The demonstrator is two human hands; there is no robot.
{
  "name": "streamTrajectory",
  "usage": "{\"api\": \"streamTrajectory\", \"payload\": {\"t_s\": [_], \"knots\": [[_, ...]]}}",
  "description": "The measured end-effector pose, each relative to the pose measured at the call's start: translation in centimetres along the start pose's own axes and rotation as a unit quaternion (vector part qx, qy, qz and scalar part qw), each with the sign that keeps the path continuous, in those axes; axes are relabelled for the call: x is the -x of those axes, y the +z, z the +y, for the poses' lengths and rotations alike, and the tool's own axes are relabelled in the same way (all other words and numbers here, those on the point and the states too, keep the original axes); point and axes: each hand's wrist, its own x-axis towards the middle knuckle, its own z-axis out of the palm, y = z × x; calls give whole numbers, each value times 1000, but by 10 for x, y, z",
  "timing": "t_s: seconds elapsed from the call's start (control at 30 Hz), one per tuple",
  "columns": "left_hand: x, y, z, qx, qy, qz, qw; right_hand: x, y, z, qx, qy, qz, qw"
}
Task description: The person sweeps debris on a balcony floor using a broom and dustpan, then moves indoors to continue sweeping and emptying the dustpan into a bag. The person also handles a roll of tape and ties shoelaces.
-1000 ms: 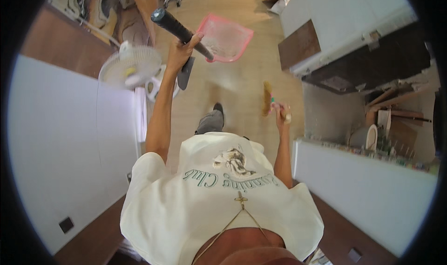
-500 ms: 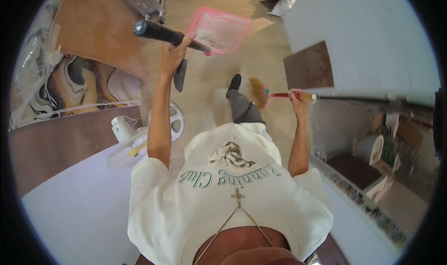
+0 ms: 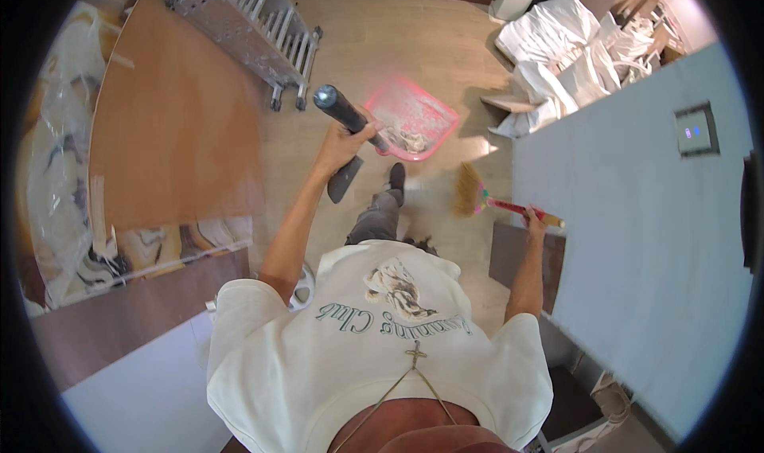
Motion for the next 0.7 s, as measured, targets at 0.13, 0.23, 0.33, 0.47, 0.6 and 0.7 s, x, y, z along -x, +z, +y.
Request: {"api": "streamTrajectory", "payload": {"t_s": [0.13,0.23,0.33,0.47,0.6,0.7], "knots": [[-124,21,-18,-7,-30,-36,999,-85,9,-30,-83,10,47,995],[-212,22,-23,-16,-43,-75,996,-141,17,-41,-102,8,121,987],[-286,42,-25,-2,-62,-105,993,-176,24,-52,-145,14,141,979],[-385,56,-27,-36,-46,-146,988,-204,25,-63,-194,45,296,934],[-492,80,-48,-88,-23,-184,979,-233,51,-46,-298,132,439,837],[-546,118,-56,-96,57,-198,974,-259,133,-37,88,153,330,927]]}}
